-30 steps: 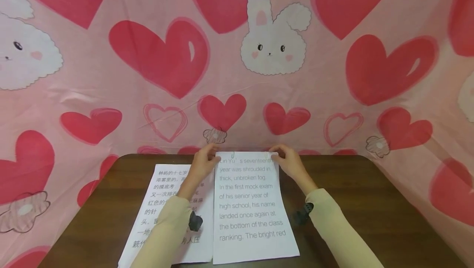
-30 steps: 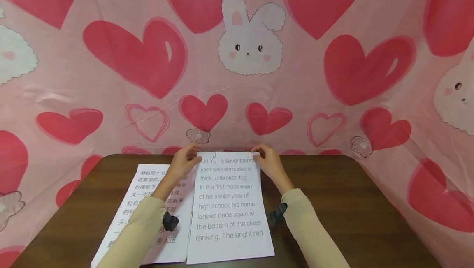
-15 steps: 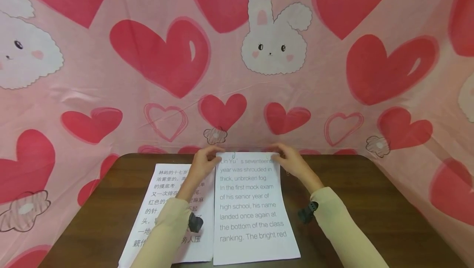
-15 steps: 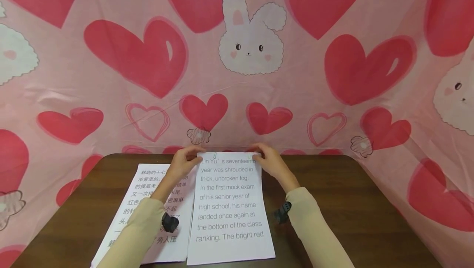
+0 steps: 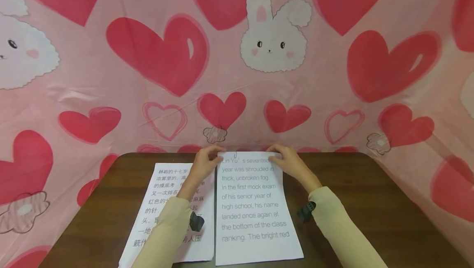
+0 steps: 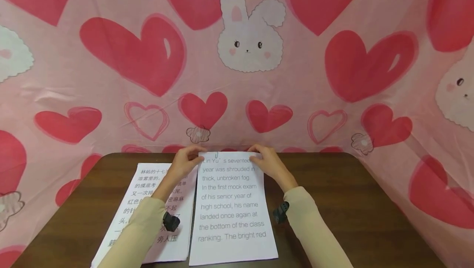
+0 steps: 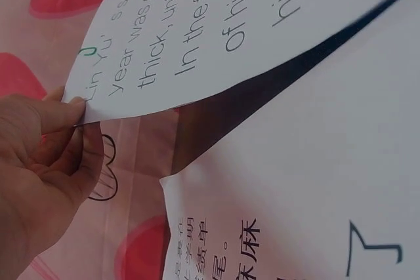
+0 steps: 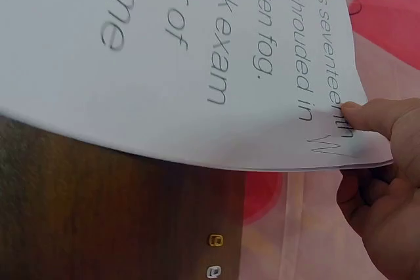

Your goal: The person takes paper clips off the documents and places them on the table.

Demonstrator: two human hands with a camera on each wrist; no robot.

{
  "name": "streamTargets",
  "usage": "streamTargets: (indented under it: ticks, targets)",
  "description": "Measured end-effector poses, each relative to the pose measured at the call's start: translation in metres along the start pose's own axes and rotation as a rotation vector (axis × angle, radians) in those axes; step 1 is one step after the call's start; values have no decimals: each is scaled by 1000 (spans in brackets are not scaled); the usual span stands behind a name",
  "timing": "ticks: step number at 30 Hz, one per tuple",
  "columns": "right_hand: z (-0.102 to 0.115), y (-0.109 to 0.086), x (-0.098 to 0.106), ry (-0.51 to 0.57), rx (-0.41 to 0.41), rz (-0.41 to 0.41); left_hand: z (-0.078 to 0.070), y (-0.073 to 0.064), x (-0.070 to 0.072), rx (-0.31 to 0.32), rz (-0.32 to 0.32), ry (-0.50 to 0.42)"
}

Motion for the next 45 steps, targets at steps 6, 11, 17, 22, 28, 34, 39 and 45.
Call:
streamTargets:
  ticks: [6,11,17,22,28,34,39,45]
  targets:
    - [-3,-4,-4,42,-42,-35,3,-2,0,24,13,7]
    - [-8,-6,-6,78,-44,-82,2,-1,-1,23,25,17]
    - [-13,-6,-9,187,-86,-114,4,0,0,20,30,22]
    - [-19,-8,-12,299,-181,-128,4,1,0,21,41,29]
    - [-24,-10,-18,400,-231,-156,4,0,0,20,56,38]
    - [-25,-11,-21,438,-268,-134,5,1,0,-1,67,48]
    - [-24,-10,-15,337,-244,-143,3,0,-1,-20,69,36]
    - [-28,-10,-14,440,-329,-180,4,0,-2,-2,67,47]
Point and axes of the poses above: each hand's wrist, its own y-axis towards the middle knuckle, its own x-axis out of the back of the hand, z = x × y, the point moved 5 cm from there along y, towards the middle knuckle
